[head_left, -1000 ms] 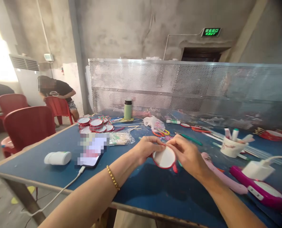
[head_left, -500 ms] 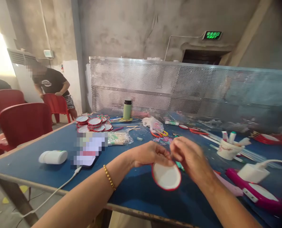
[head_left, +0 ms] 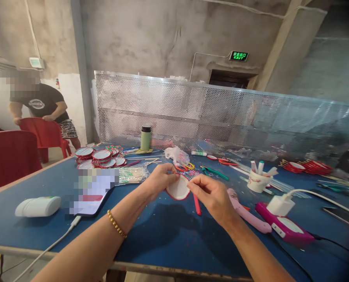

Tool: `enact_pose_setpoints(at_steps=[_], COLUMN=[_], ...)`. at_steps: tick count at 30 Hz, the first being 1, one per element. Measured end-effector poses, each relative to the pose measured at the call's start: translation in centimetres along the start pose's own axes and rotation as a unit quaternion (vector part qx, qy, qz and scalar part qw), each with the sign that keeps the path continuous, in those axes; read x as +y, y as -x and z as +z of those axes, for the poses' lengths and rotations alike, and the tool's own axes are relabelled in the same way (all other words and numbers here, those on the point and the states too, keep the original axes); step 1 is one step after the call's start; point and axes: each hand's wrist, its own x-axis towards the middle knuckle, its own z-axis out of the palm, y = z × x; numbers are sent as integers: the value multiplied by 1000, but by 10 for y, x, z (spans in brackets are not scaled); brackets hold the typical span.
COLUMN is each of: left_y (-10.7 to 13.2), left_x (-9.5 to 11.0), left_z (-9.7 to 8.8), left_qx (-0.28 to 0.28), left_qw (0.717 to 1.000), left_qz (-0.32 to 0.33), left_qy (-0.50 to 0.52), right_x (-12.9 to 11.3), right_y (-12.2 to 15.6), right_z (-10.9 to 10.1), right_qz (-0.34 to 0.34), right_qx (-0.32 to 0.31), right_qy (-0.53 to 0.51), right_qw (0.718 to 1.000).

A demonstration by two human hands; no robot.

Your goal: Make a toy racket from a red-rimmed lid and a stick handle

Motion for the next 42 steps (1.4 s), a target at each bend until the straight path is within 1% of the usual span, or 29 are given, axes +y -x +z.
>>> enact_pose_setpoints(at_steps=[3, 5, 8, 10, 12, 14, 16, 17, 18, 21, 23, 26, 29, 30, 34, 36, 38, 42], left_y=[-3, -4, -6, -8, -10, -11, -12, -12, -12, -10, -7, -3, 1, 2, 1, 1, 0, 1], left_x=[0, -1, -2, -4, -7, -9, -12, -13, -13, -12, -8, 1, 6, 6, 0, -4, -4, 0], left_z=[-1, -1, 0, -1, -1, -1, 0, 1, 2, 5, 6, 3, 3, 5, 13, 16, 16, 12], left_qx=[3, 14, 80, 140, 188, 222, 233, 227, 212, 142, 99, 49, -20, -30, 4, 1, 0, 26], left_qw=[999, 998, 995, 990, 978, 957, 943, 946, 953, 983, 993, 998, 997, 996, 998, 998, 998, 996], left_qz=[-25, -27, -24, -4, 41, 88, 105, 99, 85, 38, 34, 45, 24, 13, -35, -46, -43, -42], left_qy=[48, 61, 52, 9, -74, -163, -212, -212, -196, -113, -63, -3, 73, 86, 47, 37, 48, 70], right_x=[0, 1, 2, 2, 4, 9, 14, 17, 19, 23, 23, 20, 19, 20, 25, 26, 24, 18], right_y=[0, -1, -1, -1, -1, -2, -2, -3, -4, -5, -5, -6, -7, -8, -7, -6, -5, -3], right_z=[4, 6, 11, 15, 21, 27, 32, 34, 35, 36, 35, 31, 26, 26, 25, 27, 29, 31], right_qz=[16, 34, 70, 108, 155, 193, 206, 203, 197, 184, 187, 192, 189, 187, 174, 166, 158, 144], right_qx=[-4, 1, -18, -42, -66, -97, -125, -126, -119, -79, -56, -28, 3, 15, 44, 41, 28, -2], right_qy=[-18, -35, -69, -113, -173, -222, -243, -245, -248, -269, -289, -297, -285, -278, -224, -204, -215, -279], right_qw=[1000, 999, 995, 987, 970, 951, 940, 940, 941, 942, 937, 935, 940, 942, 958, 964, 963, 949])
